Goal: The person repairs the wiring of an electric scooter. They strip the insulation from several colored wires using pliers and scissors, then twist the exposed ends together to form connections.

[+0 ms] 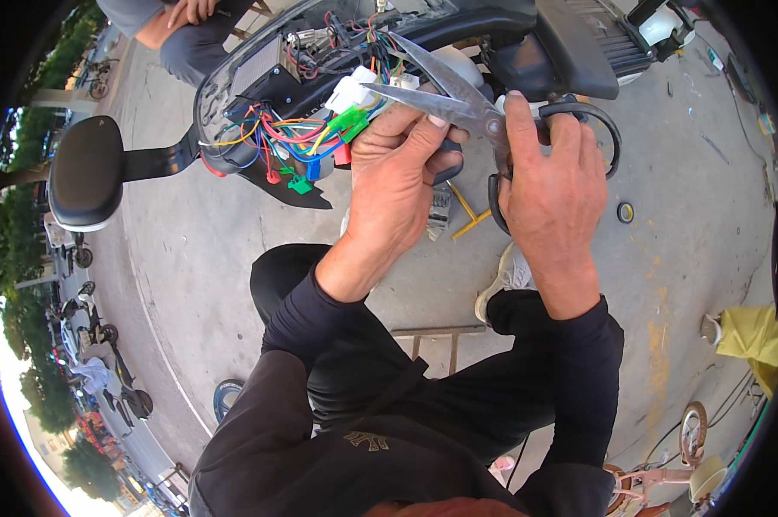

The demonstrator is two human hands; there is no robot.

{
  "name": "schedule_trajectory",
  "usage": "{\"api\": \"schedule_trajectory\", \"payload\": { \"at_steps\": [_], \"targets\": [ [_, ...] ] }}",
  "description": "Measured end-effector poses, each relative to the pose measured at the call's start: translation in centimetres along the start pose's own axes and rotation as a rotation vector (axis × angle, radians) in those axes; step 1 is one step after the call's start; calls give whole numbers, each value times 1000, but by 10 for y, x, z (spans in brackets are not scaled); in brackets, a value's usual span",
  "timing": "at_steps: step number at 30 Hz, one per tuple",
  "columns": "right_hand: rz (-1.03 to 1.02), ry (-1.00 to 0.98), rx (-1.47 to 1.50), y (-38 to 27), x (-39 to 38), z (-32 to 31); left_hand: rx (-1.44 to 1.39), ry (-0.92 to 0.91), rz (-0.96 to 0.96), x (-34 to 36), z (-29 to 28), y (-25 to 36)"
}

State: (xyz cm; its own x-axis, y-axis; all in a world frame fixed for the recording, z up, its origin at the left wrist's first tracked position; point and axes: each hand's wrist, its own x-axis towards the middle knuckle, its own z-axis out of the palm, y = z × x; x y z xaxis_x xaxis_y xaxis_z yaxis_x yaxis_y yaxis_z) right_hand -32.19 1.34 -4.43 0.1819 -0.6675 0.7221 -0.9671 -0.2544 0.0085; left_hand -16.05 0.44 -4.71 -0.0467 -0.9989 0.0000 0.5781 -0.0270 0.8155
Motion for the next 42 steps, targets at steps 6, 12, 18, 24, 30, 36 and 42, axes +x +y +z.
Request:
{"api": "schedule_trajectory", "payload": {
  "at_steps": [6, 12, 18, 24, 30, 36, 42],
  "targets": [
    [-6, 8, -3, 0, 0, 1, -22, -12, -16, 0, 0, 2],
    [-2, -16, -1, -3, 0, -1, -33, -15, -11, 0, 0, 4],
    [11, -28, 28, -5, -1, 0, -31, -27, 7, 3, -1, 2],
    [120, -158, 86, -11, -4, -9, 9, -11, 39, 3, 1, 0],
    [137, -195, 45, -13, -2, -9, 53, -45, 73, 4, -2, -8],
    [153, -198, 75, -14, -3, -8, 94, -39, 88, 4, -2, -7],
    [90, -103, 46, -11, -5, 0, 118, -45, 86, 5, -1, -7]
  ]
}}
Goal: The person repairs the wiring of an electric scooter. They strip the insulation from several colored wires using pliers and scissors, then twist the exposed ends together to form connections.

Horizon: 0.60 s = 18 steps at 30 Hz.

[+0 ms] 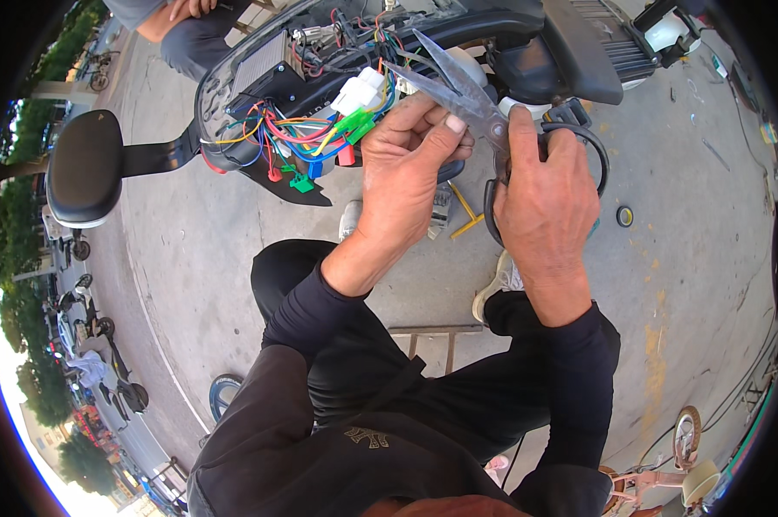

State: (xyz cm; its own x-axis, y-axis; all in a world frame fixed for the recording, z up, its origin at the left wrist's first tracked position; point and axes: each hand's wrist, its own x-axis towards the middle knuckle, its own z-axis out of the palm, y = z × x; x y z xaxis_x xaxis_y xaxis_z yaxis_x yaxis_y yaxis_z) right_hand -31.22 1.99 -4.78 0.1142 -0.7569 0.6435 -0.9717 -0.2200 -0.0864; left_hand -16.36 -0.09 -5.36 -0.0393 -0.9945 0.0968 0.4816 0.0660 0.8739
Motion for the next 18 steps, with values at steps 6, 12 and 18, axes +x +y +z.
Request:
{"api": "schedule_trajectory", "payload": {
  "at_steps": [6, 12, 18],
  "targets": [
    [78, -109, 33, -7, 2, -5, 19, 4, 16, 0, 0, -3],
    [28, -31, 3, -2, 0, 2, 24, -1, -3, 1, 1, -1],
    [73, -94, 49, -8, 6, -2, 80, -36, 33, 3, -5, -6]
  ]
}}
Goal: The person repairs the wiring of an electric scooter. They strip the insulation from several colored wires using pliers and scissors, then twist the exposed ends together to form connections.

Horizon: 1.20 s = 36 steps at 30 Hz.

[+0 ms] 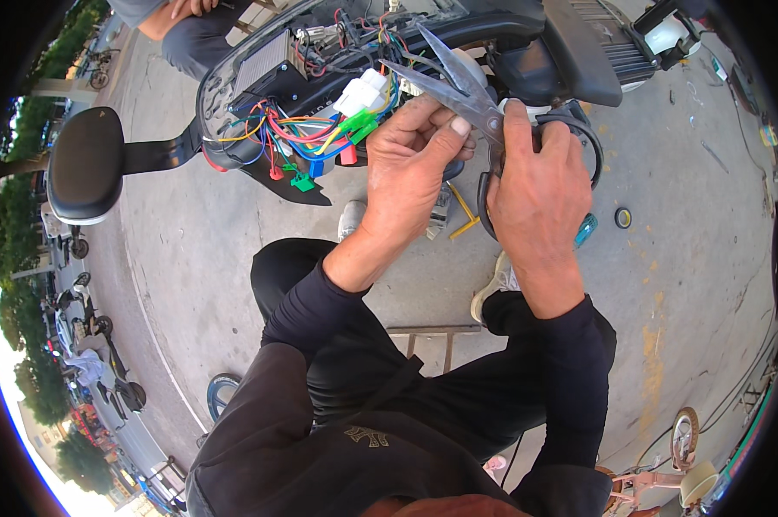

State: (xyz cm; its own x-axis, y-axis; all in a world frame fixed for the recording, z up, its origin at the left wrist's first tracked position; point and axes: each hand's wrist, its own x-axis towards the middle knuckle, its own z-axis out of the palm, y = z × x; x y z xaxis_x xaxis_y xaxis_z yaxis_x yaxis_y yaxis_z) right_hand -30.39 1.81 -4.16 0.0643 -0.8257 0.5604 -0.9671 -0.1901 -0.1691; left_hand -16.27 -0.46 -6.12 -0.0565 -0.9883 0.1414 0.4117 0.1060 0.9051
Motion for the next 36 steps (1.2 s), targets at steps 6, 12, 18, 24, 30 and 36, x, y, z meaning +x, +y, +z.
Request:
{"api": "schedule_trajectory", "payload": {
  "at_steps": [6, 12, 18, 24, 30, 36],
  "targets": [
    [22, -3, 22, 0, -1, 2, -8, 48, -3, 0, 5, 5],
    [20, -11, 5, -3, 5, 0, 63, 27, 23, 0, 5, 2],
    [-34, 54, -32, -2, 6, 6, 55, 33, 30, 1, 2, 0],
    [-60, 96, -50, -1, 8, 9, 107, 10, 34, 0, 0, 0],
    [35, 6, 72, -6, 4, 5, 48, -1, 31, 0, -3, -1],
    [91, 235, 539, 7, 9, 4, 3, -9, -20, 0, 2, 5]
  ]
}}
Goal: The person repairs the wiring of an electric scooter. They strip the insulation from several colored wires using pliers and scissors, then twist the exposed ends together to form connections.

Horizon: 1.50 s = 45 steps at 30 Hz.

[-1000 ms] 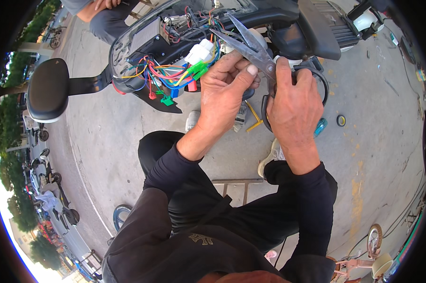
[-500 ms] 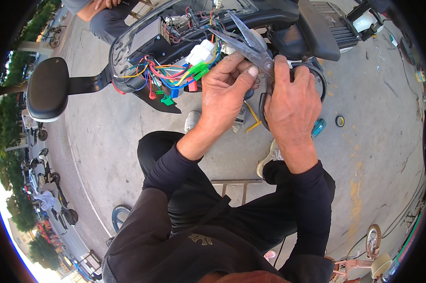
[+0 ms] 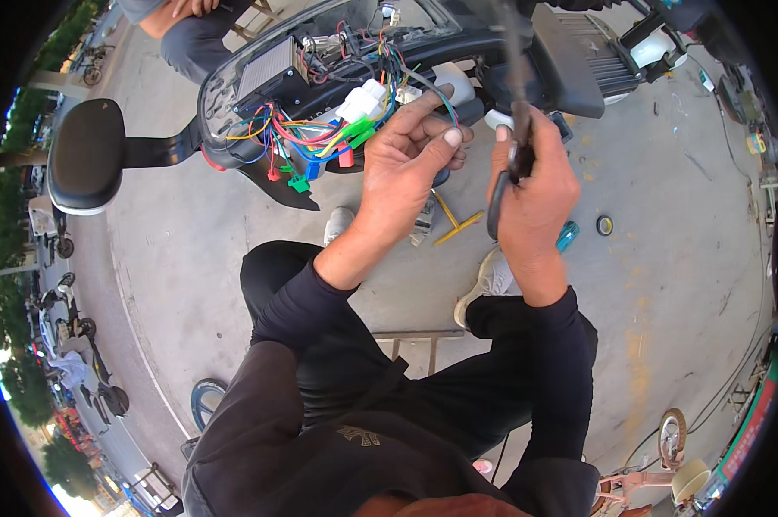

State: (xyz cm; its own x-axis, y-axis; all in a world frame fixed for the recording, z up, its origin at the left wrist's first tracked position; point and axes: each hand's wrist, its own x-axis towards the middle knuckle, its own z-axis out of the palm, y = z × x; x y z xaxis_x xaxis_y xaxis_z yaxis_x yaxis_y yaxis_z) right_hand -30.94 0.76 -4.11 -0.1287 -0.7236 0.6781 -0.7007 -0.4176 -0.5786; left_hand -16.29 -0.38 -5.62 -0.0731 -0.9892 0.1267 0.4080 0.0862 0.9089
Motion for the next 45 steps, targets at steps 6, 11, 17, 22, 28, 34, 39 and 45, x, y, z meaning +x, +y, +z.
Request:
{"api": "schedule_trajectory", "payload": {
  "at_steps": [6, 11, 17, 22, 28, 34, 39, 45],
  "targets": [
    [435, -44, 813, -18, 7, 3, 48, 84, -50, 1, 6, 4],
    [507, -96, 781, -20, 8, 13, 45, 164, -88, 0, 4, -2],
    [561, -130, 824, -24, 2, 22, -56, 105, -61, 0, 7, -2],
    [591, -104, 853, -17, -2, 28, -132, 18, -106, 2, 0, -5],
    [610, -114, 887, -26, 2, 23, -236, -41, -128, 6, 0, 0],
    [529, -73, 876, -27, 4, 22, -260, -59, -113, 10, -3, -4],
    [391, -51, 758, -23, 12, 20, -164, 8, -35, 10, -5, -10],
    [336, -3, 706, -23, 22, 19, -92, 252, 82, 2, 10, -13]
  ]
}}
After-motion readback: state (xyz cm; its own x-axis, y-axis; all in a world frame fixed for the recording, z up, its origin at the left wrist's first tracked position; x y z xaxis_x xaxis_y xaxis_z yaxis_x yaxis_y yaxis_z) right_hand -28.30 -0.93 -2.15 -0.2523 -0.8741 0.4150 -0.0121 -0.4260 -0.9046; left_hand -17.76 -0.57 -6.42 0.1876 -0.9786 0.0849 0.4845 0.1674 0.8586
